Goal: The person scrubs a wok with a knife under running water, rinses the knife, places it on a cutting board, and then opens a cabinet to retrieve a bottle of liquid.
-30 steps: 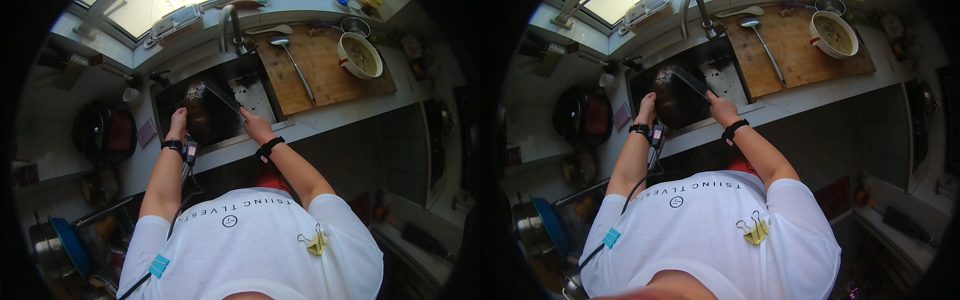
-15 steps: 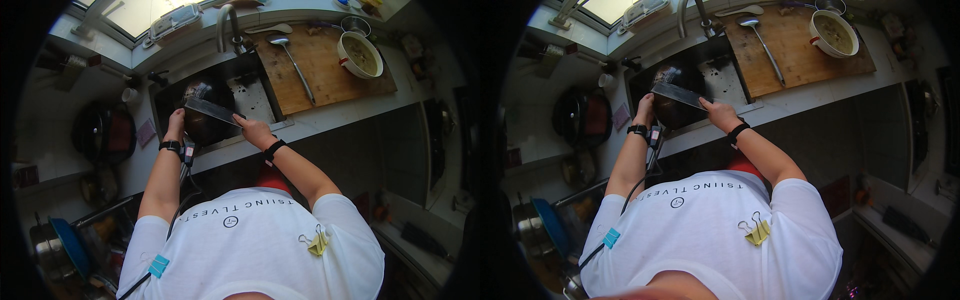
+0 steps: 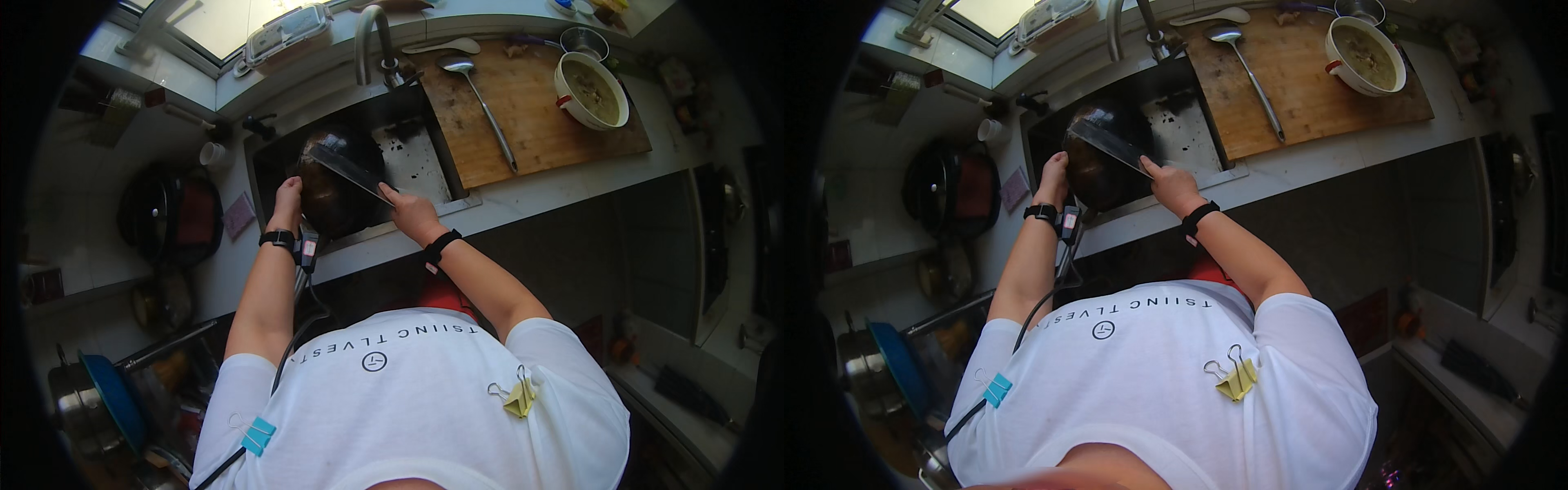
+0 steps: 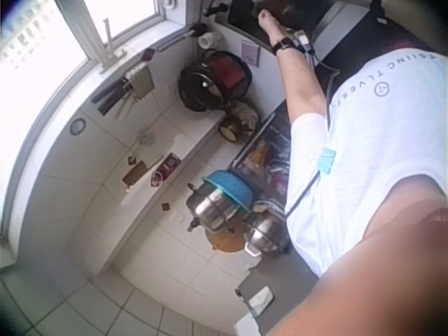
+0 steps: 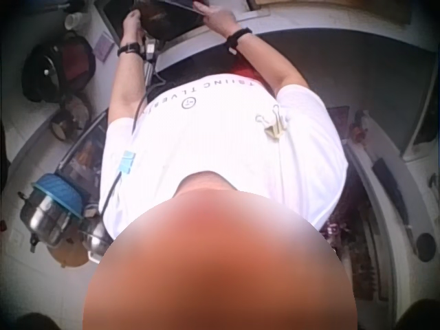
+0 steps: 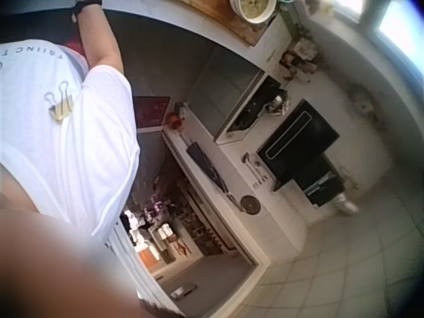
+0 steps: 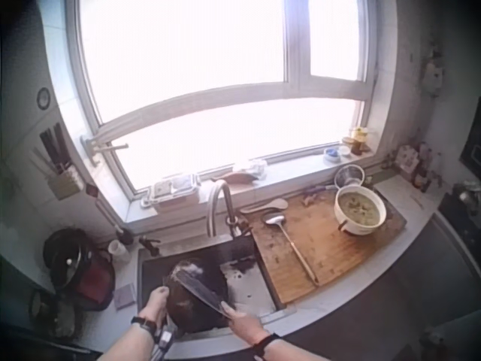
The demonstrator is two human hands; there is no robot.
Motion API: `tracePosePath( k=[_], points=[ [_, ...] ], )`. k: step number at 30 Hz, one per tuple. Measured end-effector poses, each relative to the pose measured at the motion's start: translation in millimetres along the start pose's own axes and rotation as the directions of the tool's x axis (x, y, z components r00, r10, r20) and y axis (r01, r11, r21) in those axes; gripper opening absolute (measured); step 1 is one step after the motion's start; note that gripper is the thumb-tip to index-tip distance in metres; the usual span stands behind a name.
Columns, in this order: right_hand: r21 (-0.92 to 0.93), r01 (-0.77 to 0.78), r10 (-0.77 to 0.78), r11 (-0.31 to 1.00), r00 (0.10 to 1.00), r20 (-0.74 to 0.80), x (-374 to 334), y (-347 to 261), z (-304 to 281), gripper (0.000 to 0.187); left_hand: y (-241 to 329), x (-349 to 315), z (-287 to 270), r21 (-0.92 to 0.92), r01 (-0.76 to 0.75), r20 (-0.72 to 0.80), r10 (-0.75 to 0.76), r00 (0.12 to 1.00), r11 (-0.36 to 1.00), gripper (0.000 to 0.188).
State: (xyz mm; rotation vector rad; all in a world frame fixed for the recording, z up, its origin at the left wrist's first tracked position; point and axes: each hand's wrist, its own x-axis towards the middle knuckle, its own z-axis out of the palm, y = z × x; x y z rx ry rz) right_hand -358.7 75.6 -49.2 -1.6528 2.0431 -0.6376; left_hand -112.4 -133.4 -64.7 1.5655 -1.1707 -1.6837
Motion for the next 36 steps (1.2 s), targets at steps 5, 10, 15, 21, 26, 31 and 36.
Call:
tracePosePath(
  k=[5,10,15,21,26,31,36],
  points=[
    [0.038,-0.112,0.114,0.993,0.993,-0.041,3.7,-3.8,-0.8,0.053,0.4,-2.4,1.5,-0.003,-0.011,-0.009,0.011,1.0,1.0,0.023],
    [0.007,0.033,-0.034,0.999,0.995,0.096,12.0,-9.2,-1.4,0.053,3.5,-0.8,1.9,-0.015,0.016,0.054,-0.015,0.998,1.0,0.024],
    [0.023,-0.151,0.148,0.988,0.984,0.097,16.5,-3.7,-19.8,0.053,1.7,-3.0,3.2,0.042,0.008,-0.038,-0.007,0.999,0.999,0.024],
    [-0.084,0.096,-0.084,0.992,0.987,0.139,17.7,1.6,-51.9,0.052,-0.3,-2.7,4.4,0.003,0.002,0.022,-0.002,1.0,1.0,0.024],
    [-0.178,0.092,-0.067,0.98,0.987,0.144,22.6,-1.1,-62.4,0.051,0.0,-6.7,6.6,0.004,-0.023,0.053,0.022,0.998,1.0,0.024],
    [-0.18,0.164,-0.147,0.97,0.983,0.107,24.0,-4.7,-63.3,0.05,-0.3,-5.8,8.2,-0.043,0.01,0.038,-0.009,0.999,0.999,0.024],
    [-0.235,0.186,-0.155,0.954,0.978,0.143,22.9,-11.9,-67.2,0.05,-3.0,-5.1,7.3,-0.09,0.025,0.058,-0.02,0.998,0.996,0.015]
  ],
)
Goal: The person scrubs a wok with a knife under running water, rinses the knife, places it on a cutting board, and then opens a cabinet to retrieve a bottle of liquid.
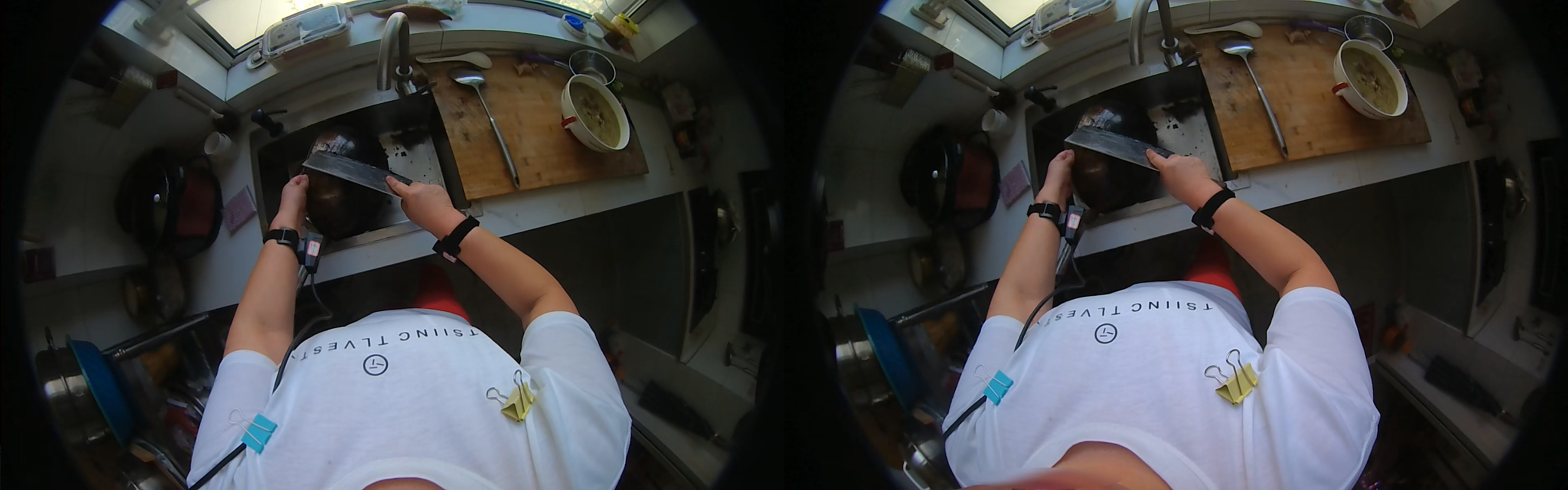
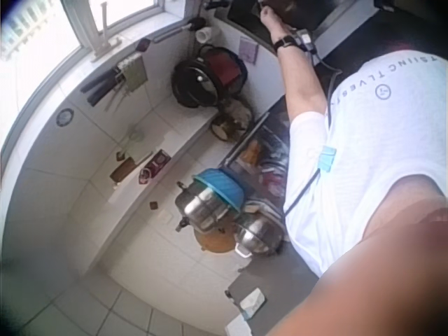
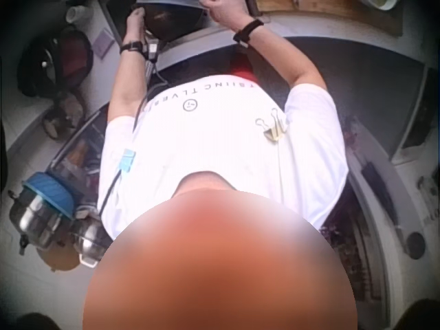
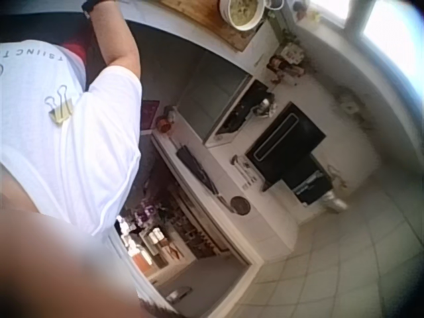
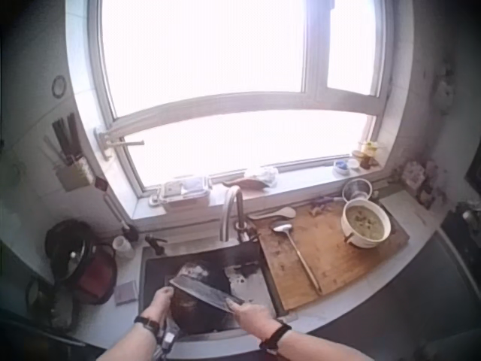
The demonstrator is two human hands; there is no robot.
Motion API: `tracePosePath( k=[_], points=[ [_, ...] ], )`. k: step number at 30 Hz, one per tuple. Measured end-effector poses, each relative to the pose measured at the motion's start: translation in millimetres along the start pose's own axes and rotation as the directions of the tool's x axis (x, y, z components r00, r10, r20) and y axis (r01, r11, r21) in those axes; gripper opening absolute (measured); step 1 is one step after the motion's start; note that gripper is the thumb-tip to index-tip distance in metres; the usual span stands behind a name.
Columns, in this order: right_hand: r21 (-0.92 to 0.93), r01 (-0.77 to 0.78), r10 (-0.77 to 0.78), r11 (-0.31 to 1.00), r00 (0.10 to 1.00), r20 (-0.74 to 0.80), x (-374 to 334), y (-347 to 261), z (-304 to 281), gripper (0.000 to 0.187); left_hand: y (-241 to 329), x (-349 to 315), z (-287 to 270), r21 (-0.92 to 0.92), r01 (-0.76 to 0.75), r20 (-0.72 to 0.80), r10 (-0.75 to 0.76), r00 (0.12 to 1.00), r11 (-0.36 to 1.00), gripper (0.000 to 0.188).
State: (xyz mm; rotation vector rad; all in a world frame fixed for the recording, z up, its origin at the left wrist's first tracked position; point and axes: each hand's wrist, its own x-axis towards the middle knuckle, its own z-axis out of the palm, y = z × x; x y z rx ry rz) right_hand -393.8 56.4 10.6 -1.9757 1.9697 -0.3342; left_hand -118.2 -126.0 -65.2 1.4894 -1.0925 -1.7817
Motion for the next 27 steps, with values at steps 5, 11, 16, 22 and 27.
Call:
tracePosePath(
  k=[5,11,16,22,27],
  points=[
    [0.014,-0.105,0.105,0.994,0.994,-0.018,-0.1,-2.0,-8.9,0.047,0.4,-0.3,-2.2,-0.025,-0.004,0.033,0.005,0.999,1.0,0.015],
    [-0.055,0.062,-0.063,0.997,0.998,-0.008,0.2,1.2,-9.6,0.047,-4.4,3.1,-3.6,-0.072,0.034,0.066,-0.029,0.997,0.997,0.021],
    [-0.044,-0.051,0.049,0.998,0.997,-0.064,4.0,0.4,-11.5,0.046,-1.0,-0.5,0.2,0.012,-0.024,-0.025,0.024,0.999,1.0,0.023],
    [-0.012,-0.059,0.059,0.998,0.998,0.024,14.7,1.6,-25.6,0.046,6.3,-10.4,6.1,0.045,-0.019,-0.013,0.02,1.0,0.999,0.023],
    [0.002,0.022,-0.022,1.0,0.986,0.168,14.7,5.2,-24.4,0.047,-3.0,-3.0,-1.0,0.014,-0.01,0.008,0.01,1.0,1.0,0.022]
  ],
)
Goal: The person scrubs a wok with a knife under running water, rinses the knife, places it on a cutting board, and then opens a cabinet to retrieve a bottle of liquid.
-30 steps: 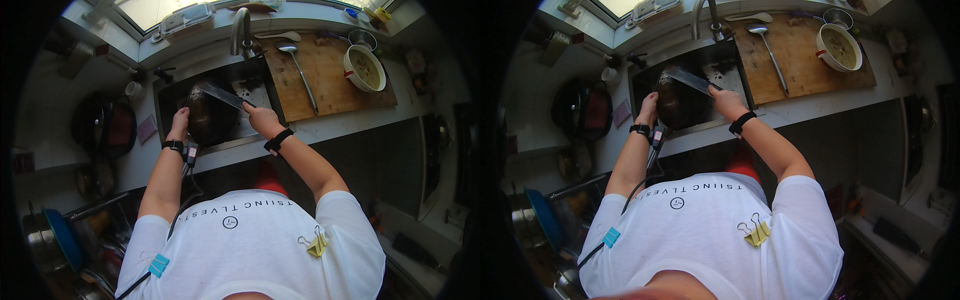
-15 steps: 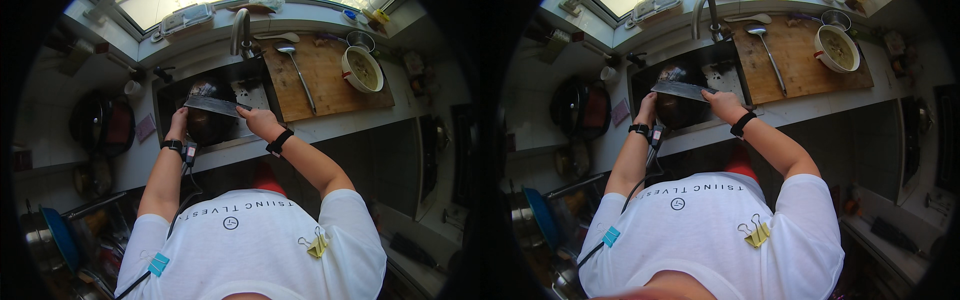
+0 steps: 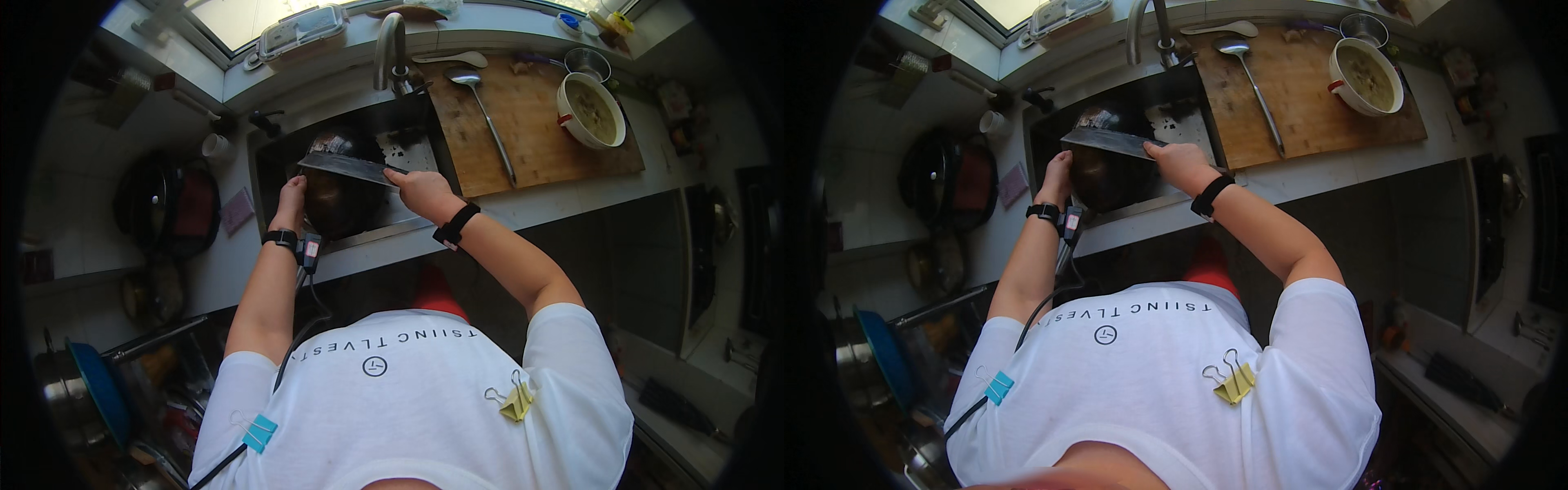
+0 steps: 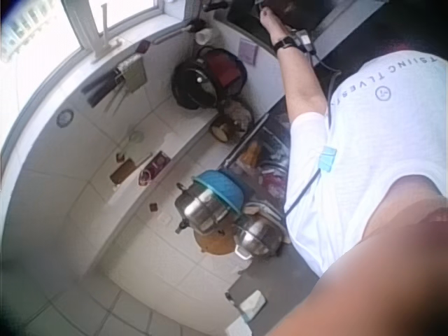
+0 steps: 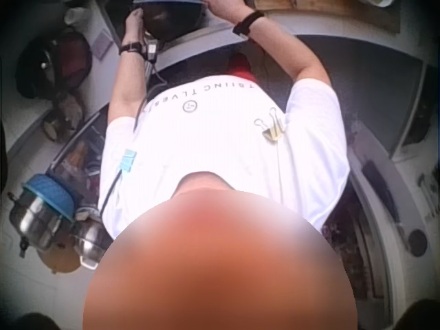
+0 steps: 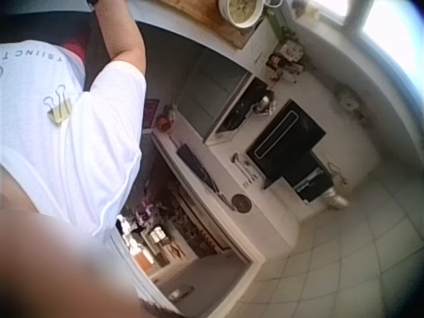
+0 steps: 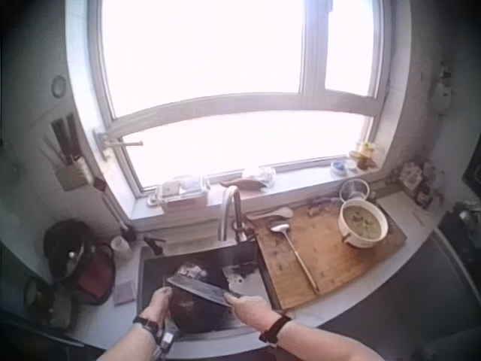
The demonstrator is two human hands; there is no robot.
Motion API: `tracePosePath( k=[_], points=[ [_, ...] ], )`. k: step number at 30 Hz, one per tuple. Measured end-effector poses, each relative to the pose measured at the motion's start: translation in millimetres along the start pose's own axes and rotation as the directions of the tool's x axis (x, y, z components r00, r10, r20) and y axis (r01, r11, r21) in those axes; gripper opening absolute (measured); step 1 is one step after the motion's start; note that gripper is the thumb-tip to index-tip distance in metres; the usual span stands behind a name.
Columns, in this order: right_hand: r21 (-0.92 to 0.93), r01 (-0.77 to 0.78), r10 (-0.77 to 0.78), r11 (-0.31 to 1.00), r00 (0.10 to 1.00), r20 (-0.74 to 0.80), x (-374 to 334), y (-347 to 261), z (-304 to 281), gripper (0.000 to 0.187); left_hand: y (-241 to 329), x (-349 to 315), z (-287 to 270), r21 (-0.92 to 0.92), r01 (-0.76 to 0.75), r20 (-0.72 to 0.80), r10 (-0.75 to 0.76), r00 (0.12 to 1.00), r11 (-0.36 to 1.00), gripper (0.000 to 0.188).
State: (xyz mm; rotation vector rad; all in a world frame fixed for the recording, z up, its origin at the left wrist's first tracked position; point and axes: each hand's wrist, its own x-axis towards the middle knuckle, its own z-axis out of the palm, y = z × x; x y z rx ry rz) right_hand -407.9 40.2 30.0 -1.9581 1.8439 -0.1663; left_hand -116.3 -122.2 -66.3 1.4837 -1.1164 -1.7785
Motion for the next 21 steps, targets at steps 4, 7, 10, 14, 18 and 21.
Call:
tracePosePath(
  k=[4,7,10,14,18,21],
  points=[
    [0.084,-0.112,0.126,0.99,0.974,-0.189,3.3,2.6,5.1,0.047,-4.8,9.1,-4.4,-0.004,-0.012,-0.017,0.012,1.0,1.0,0.022],
    [0.053,-0.18,0.187,0.982,0.966,-0.181,7.6,3.5,8.8,0.047,-5.9,8.2,-5.6,0.018,-0.001,-0.073,0.002,0.997,1.0,0.023],
    [0.116,-0.017,0.019,0.993,1.0,-0.02,7.0,0.5,17.2,0.045,-6.0,6.7,-6.4,0.0,0.014,-0.02,-0.014,1.0,1.0,0.024],
    [0.208,-0.229,0.266,0.951,0.948,-0.172,4.0,-1.5,28.9,0.048,-8.5,7.2,-8.2,0.071,0.002,-0.075,0.003,0.997,0.997,0.025],
    [0.202,-0.176,0.203,0.964,0.971,-0.124,-5.6,-6.0,43.4,0.048,-7.8,6.3,-8.9,0.065,0.016,-0.052,-0.013,0.999,0.998,0.025],
    [0.165,-0.064,0.075,0.984,0.995,-0.065,-9.7,-8.8,52.2,0.045,-0.3,-2.4,-8.4,0.032,0.038,-0.005,-0.038,0.999,0.999,0.023]
  ],
)
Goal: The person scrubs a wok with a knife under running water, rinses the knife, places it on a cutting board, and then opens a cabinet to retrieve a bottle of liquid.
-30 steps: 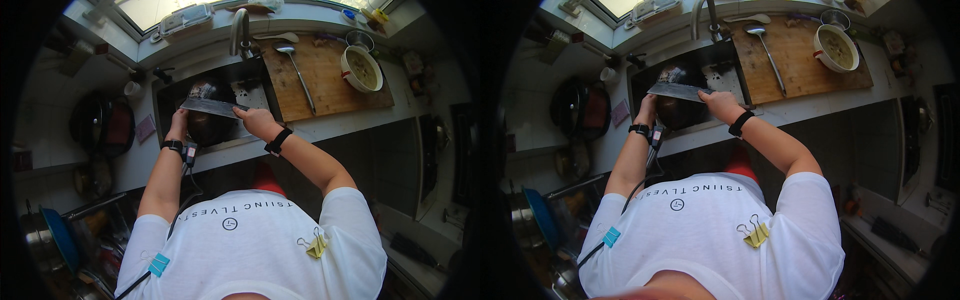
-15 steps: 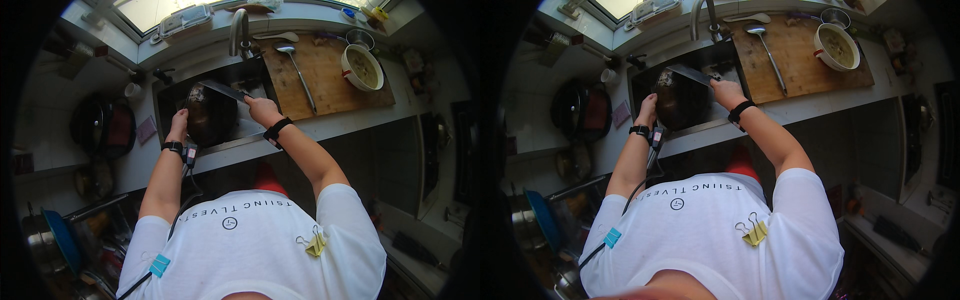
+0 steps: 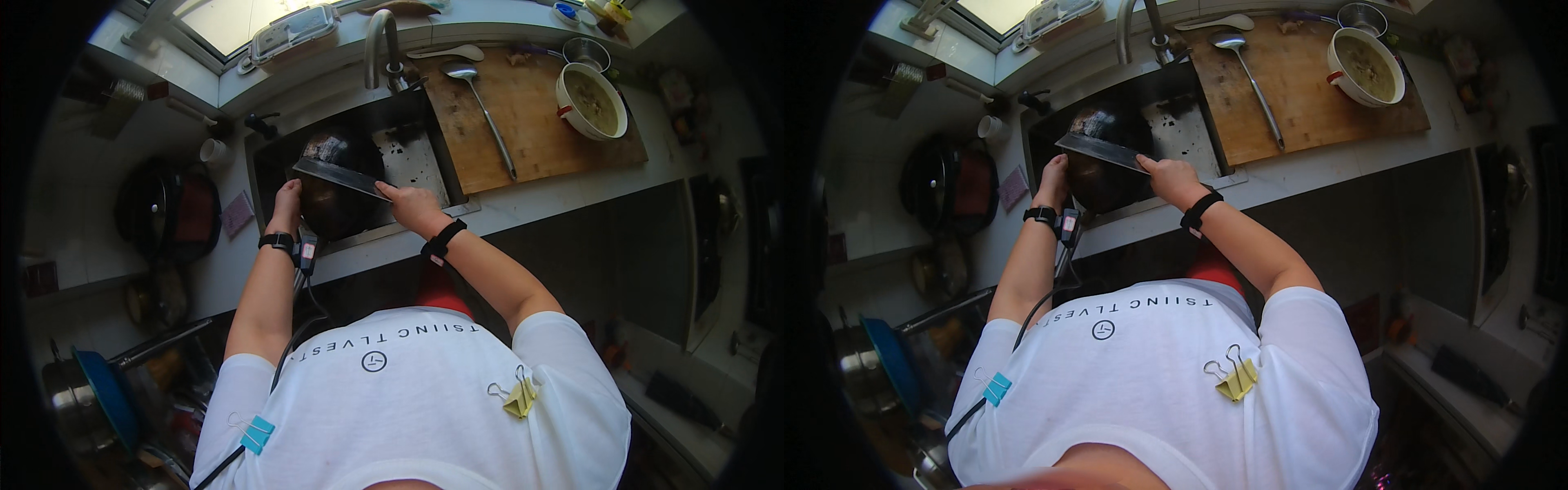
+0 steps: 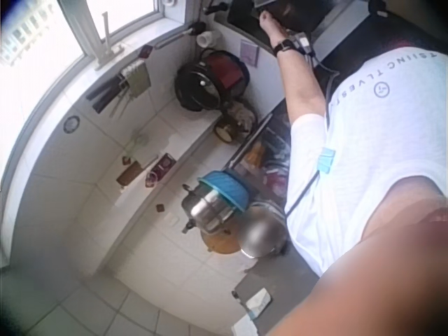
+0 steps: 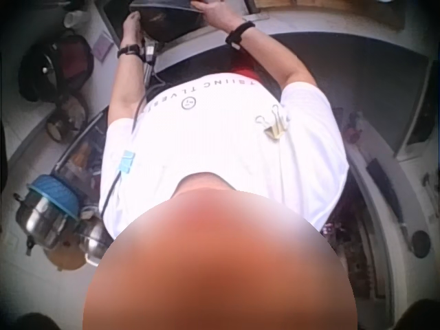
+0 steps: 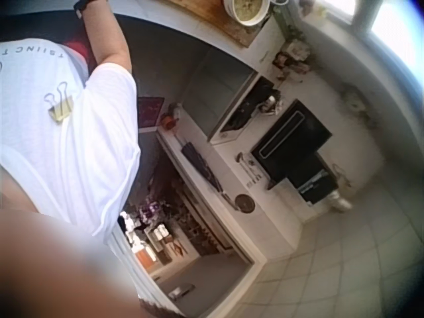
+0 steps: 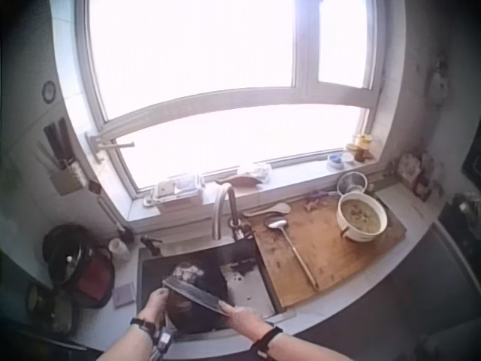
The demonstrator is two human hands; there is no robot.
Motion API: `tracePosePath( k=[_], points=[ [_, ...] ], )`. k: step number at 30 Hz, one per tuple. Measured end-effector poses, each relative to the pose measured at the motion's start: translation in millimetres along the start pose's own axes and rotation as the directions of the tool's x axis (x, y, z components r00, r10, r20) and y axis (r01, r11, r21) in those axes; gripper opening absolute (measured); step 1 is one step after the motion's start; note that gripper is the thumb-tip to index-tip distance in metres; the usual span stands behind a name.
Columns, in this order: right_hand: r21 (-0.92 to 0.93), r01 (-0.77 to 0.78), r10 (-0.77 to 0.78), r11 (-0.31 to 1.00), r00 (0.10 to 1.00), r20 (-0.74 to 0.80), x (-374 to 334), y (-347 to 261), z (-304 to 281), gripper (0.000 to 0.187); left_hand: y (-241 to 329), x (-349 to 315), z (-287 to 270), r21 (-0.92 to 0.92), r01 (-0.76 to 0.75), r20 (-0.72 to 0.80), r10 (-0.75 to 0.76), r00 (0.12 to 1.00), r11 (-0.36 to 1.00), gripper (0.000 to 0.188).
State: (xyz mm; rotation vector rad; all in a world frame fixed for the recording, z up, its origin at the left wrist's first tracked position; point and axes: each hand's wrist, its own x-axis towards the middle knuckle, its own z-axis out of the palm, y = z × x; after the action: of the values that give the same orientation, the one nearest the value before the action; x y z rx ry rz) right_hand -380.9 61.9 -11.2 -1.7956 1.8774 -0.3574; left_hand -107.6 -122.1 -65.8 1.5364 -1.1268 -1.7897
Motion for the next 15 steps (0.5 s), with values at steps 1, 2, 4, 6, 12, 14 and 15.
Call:
tracePosePath(
  k=[1,2,4,6,12,14,15],
  points=[
    [0.035,-0.053,0.056,0.998,0.993,-0.103,0.2,-0.2,2.4,0.046,2.8,-2.4,3.1,-0.001,-0.01,-0.004,0.01,1.0,1.0,0.023],
    [0.083,-0.102,0.112,0.991,0.987,-0.117,1.7,-0.1,4.2,0.046,5.4,-4.7,6.4,0.007,-0.018,-0.034,0.019,0.999,1.0,0.023],
    [0.141,-0.174,0.189,0.975,0.976,-0.107,4.7,-0.6,8.4,0.048,7.4,-12.1,9.4,0.036,0.0,-0.091,0.003,0.996,0.999,0.023],
    [0.147,-0.188,0.214,0.971,0.96,-0.183,8.8,-0.9,11.8,0.05,11.3,-12.3,11.5,0.073,0.014,-0.124,-0.005,0.992,0.997,0.023],
    [0.193,-0.197,0.229,0.961,0.96,-0.159,14.8,6.3,13.0,0.044,7.3,-7.0,7.0,0.115,-0.006,-0.114,0.019,0.993,0.993,0.023],
    [0.23,-0.295,0.334,0.928,0.929,-0.158,11.9,9.5,12.6,0.046,5.7,-5.7,5.9,0.085,-0.013,-0.077,0.019,0.997,0.996,0.021],
    [0.212,-0.241,0.269,0.947,0.956,-0.118,10.7,10.5,13.0,0.047,6.3,-4.4,6.4,0.067,-0.023,-0.055,0.027,0.998,0.997,0.021]
  ],
)
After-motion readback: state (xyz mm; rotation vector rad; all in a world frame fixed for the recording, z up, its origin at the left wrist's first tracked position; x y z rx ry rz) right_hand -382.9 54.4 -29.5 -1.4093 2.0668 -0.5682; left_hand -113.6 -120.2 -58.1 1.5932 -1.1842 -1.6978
